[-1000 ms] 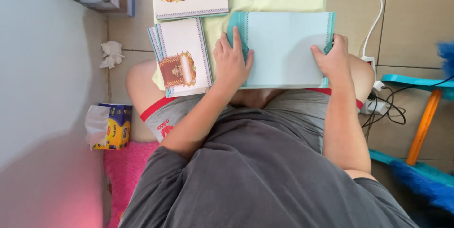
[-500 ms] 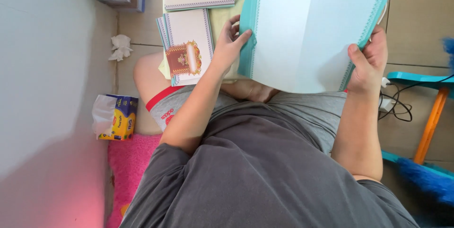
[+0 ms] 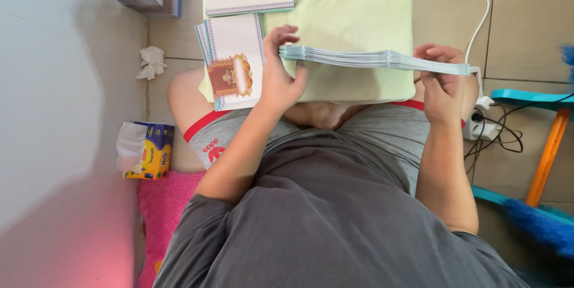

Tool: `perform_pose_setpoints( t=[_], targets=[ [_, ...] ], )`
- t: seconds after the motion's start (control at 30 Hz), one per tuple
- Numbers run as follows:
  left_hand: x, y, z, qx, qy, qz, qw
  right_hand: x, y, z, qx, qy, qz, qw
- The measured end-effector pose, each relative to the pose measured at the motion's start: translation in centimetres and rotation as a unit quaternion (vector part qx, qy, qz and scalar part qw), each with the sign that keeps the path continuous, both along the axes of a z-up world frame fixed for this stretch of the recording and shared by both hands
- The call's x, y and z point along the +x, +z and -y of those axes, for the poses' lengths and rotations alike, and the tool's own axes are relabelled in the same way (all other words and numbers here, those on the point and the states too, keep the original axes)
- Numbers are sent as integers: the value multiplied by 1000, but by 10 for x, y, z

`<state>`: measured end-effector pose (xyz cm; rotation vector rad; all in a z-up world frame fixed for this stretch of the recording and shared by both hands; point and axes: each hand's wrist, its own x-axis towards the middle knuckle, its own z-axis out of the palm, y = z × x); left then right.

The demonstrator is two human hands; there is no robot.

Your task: Smoothing the pages of small notebooks and stacking them neatly.

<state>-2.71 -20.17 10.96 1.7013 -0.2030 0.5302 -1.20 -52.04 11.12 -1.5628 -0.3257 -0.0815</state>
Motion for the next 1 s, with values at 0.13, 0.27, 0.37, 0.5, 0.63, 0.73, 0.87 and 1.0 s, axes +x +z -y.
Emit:
perform_pose_setpoints(
  t=[0.13, 0.27, 0.37, 0.5, 0.63, 0.73, 0.87, 1.0],
  targets=[
    [3, -12, -3, 224, 87, 129, 962, -4, 24, -17, -84, -19, 71, 994],
    [2, -1, 3, 322, 115, 79, 936, -6, 8, -14, -235, -175, 198, 935],
    [3, 7, 4, 322, 118, 77, 936, -14, 12, -22, -361, -221, 249, 871],
    [3, 12, 1, 299, 92, 71, 947, -14, 13, -15, -463, -227, 231, 825],
    [13, -3, -5, 65, 25, 71, 995, -10, 12, -18, -425, -190, 213, 859],
    [18, -1, -12, 37, -28, 5, 999, -2, -8, -8, -193, -193, 162, 948],
    [20, -3, -13, -30, -94, -47, 994, 9, -12, -11, 47, -28, 22, 998],
    [26, -40, -31, 5, -109, -103, 989, 15, -33, -11, -17, -45, 56, 997]
  ],
)
